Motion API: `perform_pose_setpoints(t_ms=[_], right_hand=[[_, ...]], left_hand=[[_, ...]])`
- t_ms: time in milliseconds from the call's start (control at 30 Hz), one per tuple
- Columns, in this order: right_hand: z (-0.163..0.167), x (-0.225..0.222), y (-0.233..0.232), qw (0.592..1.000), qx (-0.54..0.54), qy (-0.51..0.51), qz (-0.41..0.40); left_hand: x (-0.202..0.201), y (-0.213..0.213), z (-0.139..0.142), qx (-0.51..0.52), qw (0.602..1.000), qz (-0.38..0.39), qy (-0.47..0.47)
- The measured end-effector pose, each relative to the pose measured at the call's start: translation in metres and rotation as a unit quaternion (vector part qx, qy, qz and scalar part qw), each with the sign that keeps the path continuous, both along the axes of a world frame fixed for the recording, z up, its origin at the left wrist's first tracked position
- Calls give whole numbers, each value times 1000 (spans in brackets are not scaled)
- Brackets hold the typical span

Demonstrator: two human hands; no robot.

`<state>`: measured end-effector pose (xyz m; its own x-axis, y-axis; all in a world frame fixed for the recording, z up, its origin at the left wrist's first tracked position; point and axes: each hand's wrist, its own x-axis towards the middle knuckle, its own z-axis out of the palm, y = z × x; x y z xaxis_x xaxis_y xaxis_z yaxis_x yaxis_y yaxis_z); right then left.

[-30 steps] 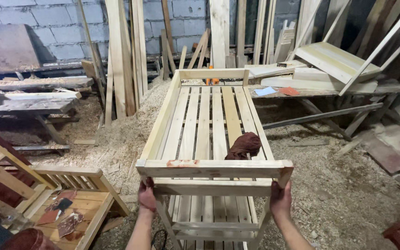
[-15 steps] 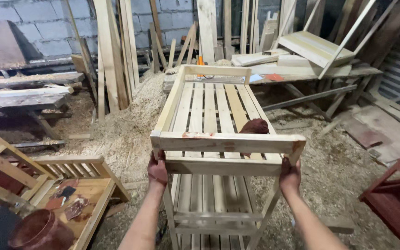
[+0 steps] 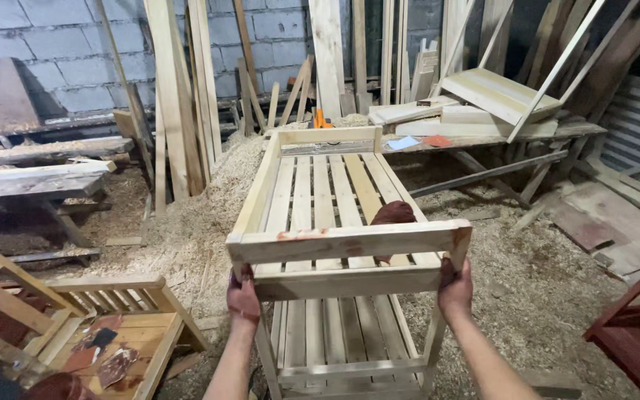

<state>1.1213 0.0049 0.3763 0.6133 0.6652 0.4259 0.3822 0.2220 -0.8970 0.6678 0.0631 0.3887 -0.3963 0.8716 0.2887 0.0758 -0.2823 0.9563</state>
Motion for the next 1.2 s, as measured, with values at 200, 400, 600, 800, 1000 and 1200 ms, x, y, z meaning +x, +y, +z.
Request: perform_pose_setpoints(t_ms=[200, 400, 600, 800, 1000, 1200], right_hand=[[22, 62, 65, 998, -30, -58, -20], [33, 107, 149, 982, -79, 24, 170], [92, 139, 255, 966, -1, -145, 214], [145, 82, 372, 739, 52, -449, 500], [131, 87, 380, 842, -5, -376, 387], [116, 102, 406, 931, 148, 36, 332]], left_hand=[[65, 49, 54, -49, 994, 45, 82], [72, 103, 99, -57, 979, 128, 146], [83, 137, 105, -94, 960, 211, 156], [81, 156, 113, -71, 934, 295, 190], [91, 173, 123, -97, 923, 313, 203], [94, 200, 135, -77, 910, 334, 232]])
